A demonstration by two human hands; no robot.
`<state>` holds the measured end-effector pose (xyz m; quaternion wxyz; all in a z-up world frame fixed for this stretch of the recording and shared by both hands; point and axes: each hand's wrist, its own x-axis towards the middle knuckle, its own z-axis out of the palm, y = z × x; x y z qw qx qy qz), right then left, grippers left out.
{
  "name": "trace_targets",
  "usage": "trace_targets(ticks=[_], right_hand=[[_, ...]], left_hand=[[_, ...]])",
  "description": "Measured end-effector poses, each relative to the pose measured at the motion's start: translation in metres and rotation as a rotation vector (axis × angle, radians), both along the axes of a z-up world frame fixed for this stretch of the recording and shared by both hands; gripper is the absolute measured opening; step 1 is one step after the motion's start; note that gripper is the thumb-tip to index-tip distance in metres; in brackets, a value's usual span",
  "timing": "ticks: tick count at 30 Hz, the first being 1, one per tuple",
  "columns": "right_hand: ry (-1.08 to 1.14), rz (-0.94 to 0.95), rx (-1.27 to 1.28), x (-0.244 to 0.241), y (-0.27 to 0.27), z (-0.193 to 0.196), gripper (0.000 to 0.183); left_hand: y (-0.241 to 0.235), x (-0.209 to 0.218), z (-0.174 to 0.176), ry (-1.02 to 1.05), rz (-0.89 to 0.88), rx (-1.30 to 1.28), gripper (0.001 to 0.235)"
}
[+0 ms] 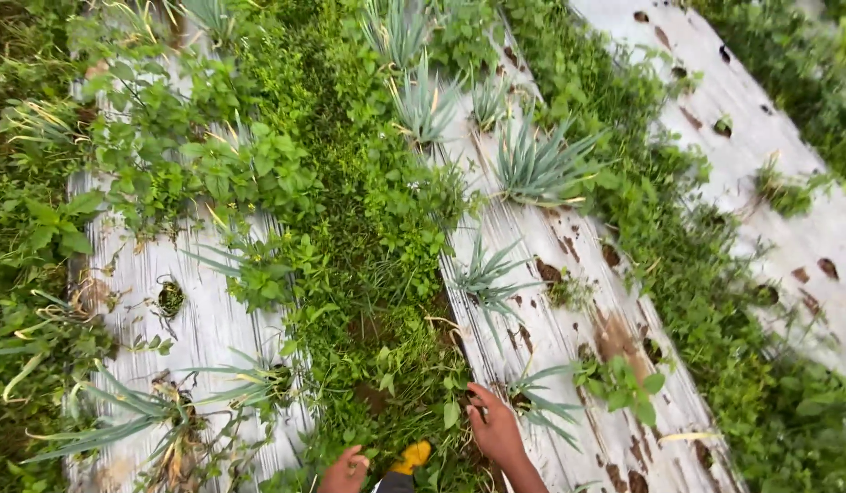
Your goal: Weeding around green onion plants in an agricultural field
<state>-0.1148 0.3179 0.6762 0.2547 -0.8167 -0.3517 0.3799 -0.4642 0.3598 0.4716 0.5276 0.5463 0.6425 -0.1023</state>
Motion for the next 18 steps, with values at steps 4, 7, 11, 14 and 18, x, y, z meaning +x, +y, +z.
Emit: trace_targets(ticks=[4, 7, 11, 14, 18], right_hand=[[0.063, -0.017, -0.189, -0.027, 0.048, 0.097, 0.053], [0.111, -0.017, -0.138, -0.022, 0.043, 0.082, 0.051], [0.055, 0.040, 0.012, -0.005, 0.032, 0.050, 0.049], [0.046, -0.019, -0.028, 0.010, 0.023, 0.034, 0.047], [0.073, -0.130, -0.055, 0.040, 0.029, 0.002, 0.044]], left_hand=[[0.012, -0.020, 0.035, 0.003, 0.077, -0.002, 0.060], [0.017, -0.023, 0.055, 0.022, 0.081, 0.094, 0.050], [0.043, -0.015, 0.080, 0.009, 0.148, 0.001, 0.056], [0.057, -0.007, 0.101, -0.033, 0.205, 0.020, 0.057], [0.104, 0.017, 0.093, -0.111, 0.277, -0.144, 0.075]])
